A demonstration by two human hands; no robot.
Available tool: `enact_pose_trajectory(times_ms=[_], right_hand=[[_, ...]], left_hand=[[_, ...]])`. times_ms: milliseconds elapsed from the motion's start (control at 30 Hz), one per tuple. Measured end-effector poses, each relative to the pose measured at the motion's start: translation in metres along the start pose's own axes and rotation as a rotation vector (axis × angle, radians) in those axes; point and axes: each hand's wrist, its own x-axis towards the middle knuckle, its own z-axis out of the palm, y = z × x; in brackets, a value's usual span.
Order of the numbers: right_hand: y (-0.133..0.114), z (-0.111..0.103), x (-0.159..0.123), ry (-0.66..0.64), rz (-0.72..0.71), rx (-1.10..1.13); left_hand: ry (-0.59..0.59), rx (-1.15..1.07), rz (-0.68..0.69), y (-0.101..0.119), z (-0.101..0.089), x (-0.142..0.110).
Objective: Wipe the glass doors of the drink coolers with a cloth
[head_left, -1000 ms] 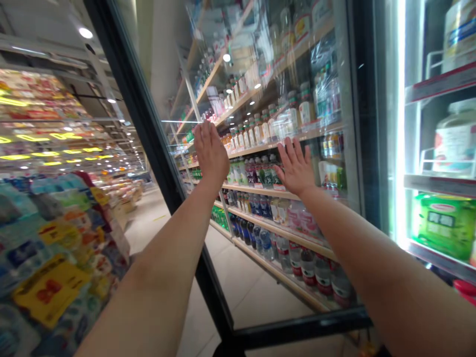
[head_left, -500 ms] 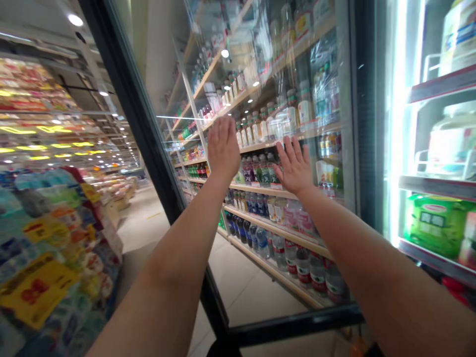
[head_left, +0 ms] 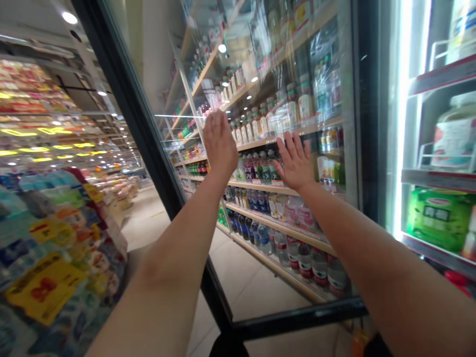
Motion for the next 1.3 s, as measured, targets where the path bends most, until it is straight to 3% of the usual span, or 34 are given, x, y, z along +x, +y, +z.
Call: enact_pose_trajectory(times_ms=[100, 200, 333, 467, 567, 633, 733, 800, 867, 1000, 1067, 1167, 1233, 1300], right_hand=[[0.0, 0.001, -0.001, 0.009, 0.0, -0.016], [0.001, 0.003, -0.001, 0.028, -0.014, -0.015], [0.003, 0.005, -0.001, 0.064, -0.029, -0.03], [0.003, 0.005, -0.001, 0.06, -0.022, -0.03], [0.001, 0.004, 0.0, 0.046, -0.007, -0.021], [0.001, 0.004, 0.0, 0.048, 0.001, -0.022], [0.0, 0.005, 0.0, 0.062, -0.003, -0.035], [0.001, 0.006, -0.001, 0.072, -0.01, -0.043], [0.002, 0.006, -0.001, 0.084, -0.011, -0.049], [0.002, 0.005, -0.001, 0.095, -0.007, -0.044], [0.001, 0.004, -0.001, 0.092, -0.006, -0.044], [0.001, 0.004, 0.0, 0.078, -0.006, -0.051], [0.001, 0.003, 0.0, 0.063, 0.0, -0.044], [0.002, 0.003, 0.001, 0.047, 0.003, -0.031]], left_hand=[[-0.108, -0.037, 0.202, 0.038, 0.014, -0.017], [-0.149, -0.053, 0.354, 0.041, 0.015, -0.022], [0.025, 0.012, 0.153, -0.001, -0.002, -0.019], [0.144, 0.047, -0.044, -0.029, -0.019, -0.058], [0.14, 0.055, -0.073, -0.035, -0.024, -0.078], [0.125, 0.055, -0.06, -0.04, -0.024, -0.067], [0.13, 0.044, -0.049, -0.045, -0.017, -0.026], [0.137, 0.032, -0.039, -0.035, -0.007, -0.007], [0.116, 0.019, 0.006, -0.011, 0.007, -0.006], [-0.08, -0.063, 0.339, 0.041, 0.026, -0.036], [-0.145, -0.095, 0.444, 0.045, 0.025, -0.038], [-0.101, -0.098, 0.344, 0.016, 0.014, -0.02], [-0.023, -0.086, 0.187, -0.012, 0.007, -0.009], [0.089, -0.07, 0.017, -0.031, 0.002, -0.017]])
